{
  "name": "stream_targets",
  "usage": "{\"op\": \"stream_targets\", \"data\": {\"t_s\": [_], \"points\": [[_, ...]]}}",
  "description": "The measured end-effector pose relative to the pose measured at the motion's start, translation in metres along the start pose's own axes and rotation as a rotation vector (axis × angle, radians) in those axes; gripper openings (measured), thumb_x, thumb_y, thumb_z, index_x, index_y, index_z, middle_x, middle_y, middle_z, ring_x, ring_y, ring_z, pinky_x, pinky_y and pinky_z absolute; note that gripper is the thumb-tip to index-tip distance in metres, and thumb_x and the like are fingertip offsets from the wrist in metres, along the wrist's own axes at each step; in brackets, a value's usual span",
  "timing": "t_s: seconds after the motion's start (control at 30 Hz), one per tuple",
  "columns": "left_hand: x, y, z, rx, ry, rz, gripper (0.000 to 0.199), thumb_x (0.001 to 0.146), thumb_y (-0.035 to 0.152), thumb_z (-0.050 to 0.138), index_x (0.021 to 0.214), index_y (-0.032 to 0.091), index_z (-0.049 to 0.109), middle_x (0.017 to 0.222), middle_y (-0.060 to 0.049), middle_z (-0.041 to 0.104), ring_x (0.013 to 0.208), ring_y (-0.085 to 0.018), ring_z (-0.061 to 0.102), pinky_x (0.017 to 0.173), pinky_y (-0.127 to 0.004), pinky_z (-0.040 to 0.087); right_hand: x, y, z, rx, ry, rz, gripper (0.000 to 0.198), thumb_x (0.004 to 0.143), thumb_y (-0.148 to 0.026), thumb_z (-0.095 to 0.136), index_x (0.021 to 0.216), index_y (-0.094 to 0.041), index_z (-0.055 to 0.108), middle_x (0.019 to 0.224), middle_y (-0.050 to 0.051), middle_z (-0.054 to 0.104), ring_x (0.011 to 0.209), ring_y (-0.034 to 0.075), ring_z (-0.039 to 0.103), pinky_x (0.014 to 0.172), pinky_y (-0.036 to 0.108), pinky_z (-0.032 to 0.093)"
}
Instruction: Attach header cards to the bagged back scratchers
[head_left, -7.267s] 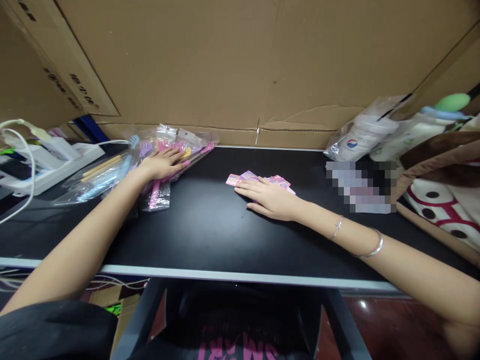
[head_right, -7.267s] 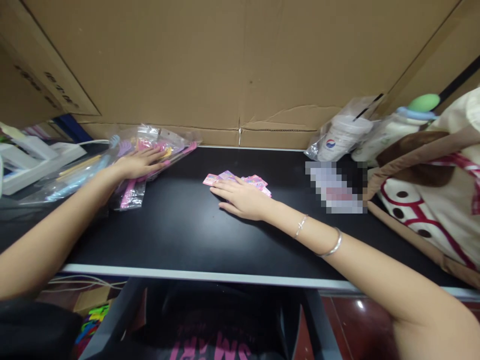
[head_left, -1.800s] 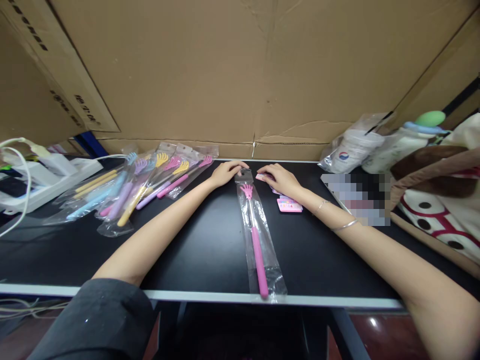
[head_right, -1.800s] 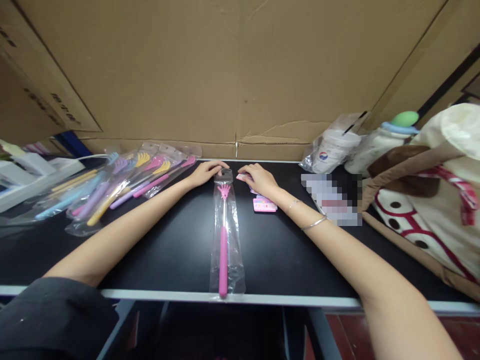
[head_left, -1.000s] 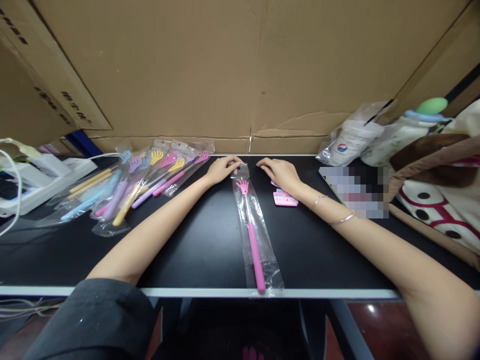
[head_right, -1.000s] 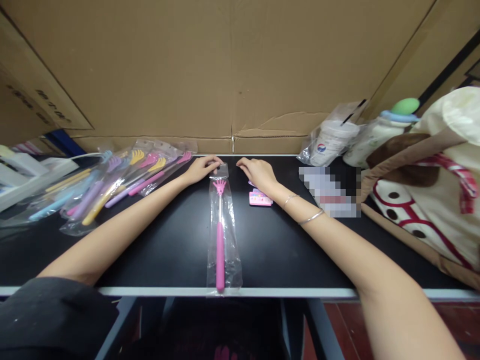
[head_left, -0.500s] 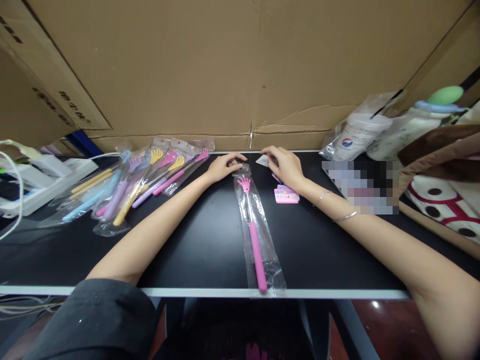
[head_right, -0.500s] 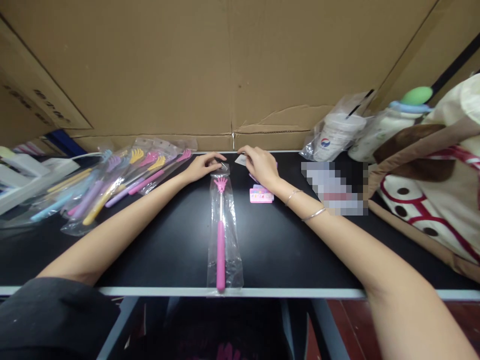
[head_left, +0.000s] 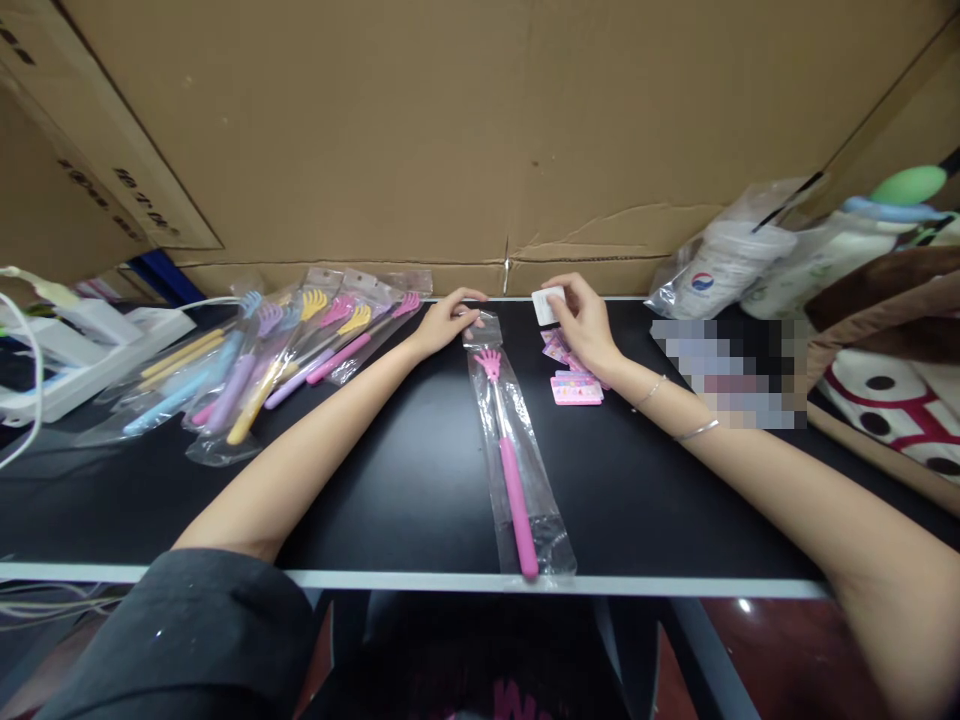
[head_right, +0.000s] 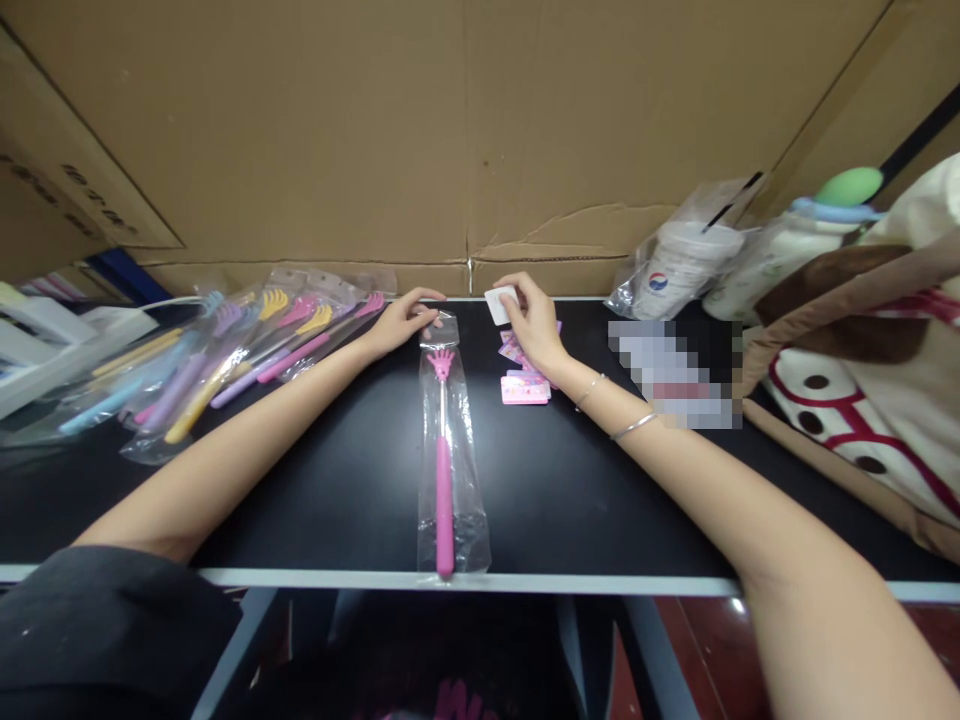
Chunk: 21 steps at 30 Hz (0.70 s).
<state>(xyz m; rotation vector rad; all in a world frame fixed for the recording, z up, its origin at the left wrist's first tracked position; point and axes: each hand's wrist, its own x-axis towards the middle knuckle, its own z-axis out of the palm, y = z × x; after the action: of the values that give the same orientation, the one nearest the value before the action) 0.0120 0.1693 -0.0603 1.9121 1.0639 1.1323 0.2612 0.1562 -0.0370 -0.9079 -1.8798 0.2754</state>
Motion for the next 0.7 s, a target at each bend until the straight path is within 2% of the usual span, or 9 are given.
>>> {"op": "stream_targets", "data": {"t_s": [0.1,0.17,0.23,0.3,0.47,0.6,0.7], "points": [[0.000,-0.001,0.001,-0.076,0.111,0.026,0.030,0.088,0.028,0.059,0.115,0.018,0.055,0.074,0.000,0.067,0.057,-0.012,0.062,0.057,-0.023,0.048,-0.002,0.000,0.002,0.176,0.023,0.103,0.038,0.090,-0.060,0.049,0.102,-0.025,0.055,0.096,0.006,0.065,0.069,0.017,0.063,0.061,0.032,0.050],[0.001,-0.003,0.000,-0.096,0.139,0.044,0.027,0.087,0.028,0.060,0.112,0.019,0.055,0.069,0.001,0.065,0.055,-0.013,0.062,0.053,-0.022,0.047,-0.003,0.001,0.003,0.257,0.009,0.168,0.037,0.088,-0.061,0.054,0.100,-0.026,0.053,0.093,0.004,0.064,0.051,0.011,0.054,0.045,0.027,0.041],[0.002,-0.004,0.000,-0.098,0.142,0.047,0.024,0.088,0.029,0.060,0.109,0.019,0.056,0.066,0.002,0.063,0.052,-0.012,0.060,0.051,-0.021,0.045,-0.004,0.003,0.004,0.280,-0.003,0.191,0.037,0.087,-0.060,0.057,0.101,-0.026,0.052,0.093,0.004,0.064,0.043,0.008,0.048,0.039,0.025,0.034],[0.001,-0.003,0.000,-0.097,0.134,0.047,0.023,0.088,0.028,0.061,0.108,0.019,0.056,0.066,0.003,0.063,0.052,-0.011,0.060,0.052,-0.021,0.045,-0.003,0.006,0.005,0.282,-0.017,0.189,0.036,0.087,-0.057,0.057,0.103,-0.027,0.050,0.096,0.005,0.064,0.044,0.007,0.047,0.038,0.024,0.033],[-0.001,0.000,0.000,-0.104,0.018,0.050,0.036,0.081,0.023,0.067,0.113,0.018,0.051,0.073,0.004,0.065,0.057,-0.007,0.061,0.062,-0.019,0.048,-0.001,0.017,0.009,0.305,-0.038,0.176,0.040,0.085,-0.053,0.061,0.112,-0.028,0.047,0.110,0.007,0.061,0.051,0.008,0.051,0.043,0.026,0.042],[-0.002,0.001,0.000,-0.102,-0.041,0.045,0.043,0.077,0.020,0.070,0.116,0.017,0.051,0.075,0.005,0.065,0.058,-0.006,0.060,0.065,-0.019,0.047,0.001,0.013,0.006,0.298,-0.034,0.144,0.045,0.082,-0.048,0.066,0.117,-0.027,0.046,0.099,0.005,0.063,0.063,0.015,0.059,0.052,0.030,0.048],[-0.002,0.003,0.002,-0.074,0.005,0.038,0.032,0.080,0.025,0.067,0.109,0.015,0.057,0.073,0.003,0.067,0.060,-0.008,0.060,0.067,-0.021,0.047,0.003,-0.004,0.002,0.240,-0.044,0.060,0.041,0.083,-0.042,0.066,0.116,-0.025,0.050,0.088,0.003,0.065,0.077,0.019,0.063,0.067,0.033,0.051]]}}
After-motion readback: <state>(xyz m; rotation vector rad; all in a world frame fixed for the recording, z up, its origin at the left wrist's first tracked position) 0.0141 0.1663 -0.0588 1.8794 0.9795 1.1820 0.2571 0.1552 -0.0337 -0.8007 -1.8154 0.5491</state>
